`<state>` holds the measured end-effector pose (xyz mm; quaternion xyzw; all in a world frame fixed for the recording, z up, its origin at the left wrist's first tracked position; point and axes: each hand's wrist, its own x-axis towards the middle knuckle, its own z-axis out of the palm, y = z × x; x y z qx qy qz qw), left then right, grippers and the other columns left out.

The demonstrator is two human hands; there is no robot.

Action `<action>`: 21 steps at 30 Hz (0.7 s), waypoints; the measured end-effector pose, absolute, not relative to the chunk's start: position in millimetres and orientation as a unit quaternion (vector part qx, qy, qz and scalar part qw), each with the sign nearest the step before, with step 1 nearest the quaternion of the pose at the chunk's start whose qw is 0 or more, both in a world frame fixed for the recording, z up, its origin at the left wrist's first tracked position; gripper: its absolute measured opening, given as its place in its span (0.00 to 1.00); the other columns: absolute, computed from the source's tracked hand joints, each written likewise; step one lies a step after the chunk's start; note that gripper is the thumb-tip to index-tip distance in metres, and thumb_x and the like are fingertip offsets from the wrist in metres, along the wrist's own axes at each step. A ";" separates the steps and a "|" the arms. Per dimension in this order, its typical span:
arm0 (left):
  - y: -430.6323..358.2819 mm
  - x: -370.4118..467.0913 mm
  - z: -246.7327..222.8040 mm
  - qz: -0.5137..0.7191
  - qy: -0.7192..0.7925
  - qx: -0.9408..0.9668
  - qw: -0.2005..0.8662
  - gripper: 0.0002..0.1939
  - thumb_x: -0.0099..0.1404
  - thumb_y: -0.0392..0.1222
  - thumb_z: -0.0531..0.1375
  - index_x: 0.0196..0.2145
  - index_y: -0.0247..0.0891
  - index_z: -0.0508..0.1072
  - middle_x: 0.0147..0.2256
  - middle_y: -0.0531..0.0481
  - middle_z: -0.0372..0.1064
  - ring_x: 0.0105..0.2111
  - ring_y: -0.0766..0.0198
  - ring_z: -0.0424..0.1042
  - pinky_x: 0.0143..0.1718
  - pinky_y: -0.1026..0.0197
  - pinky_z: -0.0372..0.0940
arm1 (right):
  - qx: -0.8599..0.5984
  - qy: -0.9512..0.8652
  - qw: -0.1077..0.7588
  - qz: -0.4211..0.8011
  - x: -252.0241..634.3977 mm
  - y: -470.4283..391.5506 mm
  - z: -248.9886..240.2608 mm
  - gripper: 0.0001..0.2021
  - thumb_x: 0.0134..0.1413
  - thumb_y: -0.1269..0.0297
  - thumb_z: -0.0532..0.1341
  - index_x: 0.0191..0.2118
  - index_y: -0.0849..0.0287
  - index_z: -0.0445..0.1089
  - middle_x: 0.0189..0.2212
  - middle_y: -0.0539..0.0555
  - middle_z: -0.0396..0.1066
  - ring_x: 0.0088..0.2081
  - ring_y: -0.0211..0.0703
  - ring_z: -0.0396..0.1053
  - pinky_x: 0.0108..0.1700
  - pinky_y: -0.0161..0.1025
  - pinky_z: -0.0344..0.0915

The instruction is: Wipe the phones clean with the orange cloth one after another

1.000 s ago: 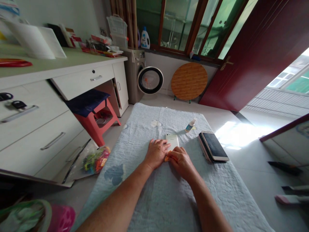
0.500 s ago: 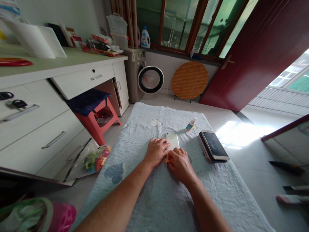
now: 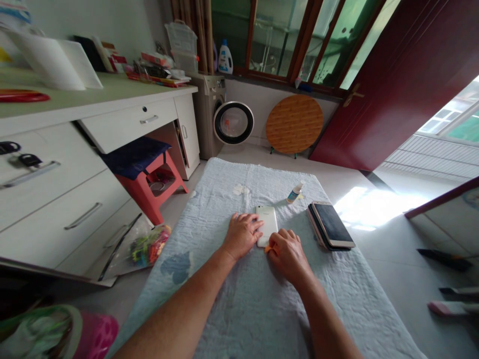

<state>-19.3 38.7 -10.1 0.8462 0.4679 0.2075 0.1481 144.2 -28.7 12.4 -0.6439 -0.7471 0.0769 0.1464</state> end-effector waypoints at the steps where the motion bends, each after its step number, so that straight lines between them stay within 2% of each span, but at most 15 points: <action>1: 38.5 -19.2 -9.7 0.207 0.469 0.846 0.149 0.15 0.66 0.44 0.60 0.51 0.51 0.73 0.55 0.52 0.68 0.54 0.56 0.64 0.60 0.45 0.48 | -0.638 -0.752 0.147 0.077 139.5 -27.7 12.0 0.02 0.50 0.69 0.62 0.29 0.56 0.67 0.31 0.52 0.67 0.37 0.43 0.59 0.38 0.38 0.48; 7: 37.5 -18.9 -6.2 0.201 0.472 0.845 0.154 0.14 0.67 0.45 0.59 0.50 0.51 0.73 0.54 0.52 0.68 0.54 0.56 0.64 0.60 0.45 0.48 | -0.625 -0.763 0.147 0.076 127.2 -24.8 12.9 0.02 0.49 0.70 0.62 0.30 0.56 0.67 0.32 0.52 0.67 0.37 0.44 0.59 0.38 0.38 0.48; 15: 38.8 -20.4 -10.7 0.206 0.462 0.850 0.144 0.15 0.66 0.44 0.60 0.51 0.51 0.73 0.54 0.51 0.68 0.53 0.56 0.64 0.60 0.46 0.49 | -0.658 -0.730 0.154 0.105 164.5 -28.1 14.4 0.03 0.47 0.71 0.61 0.29 0.57 0.68 0.30 0.51 0.67 0.35 0.42 0.59 0.37 0.36 0.48; 21: 38.2 -20.4 -9.3 0.207 0.461 0.852 0.140 0.15 0.66 0.44 0.60 0.50 0.51 0.73 0.55 0.52 0.68 0.53 0.55 0.65 0.58 0.46 0.50 | -0.654 -0.721 0.178 0.144 177.0 -27.4 19.2 0.02 0.47 0.71 0.61 0.27 0.58 0.68 0.28 0.51 0.67 0.33 0.41 0.61 0.37 0.36 0.52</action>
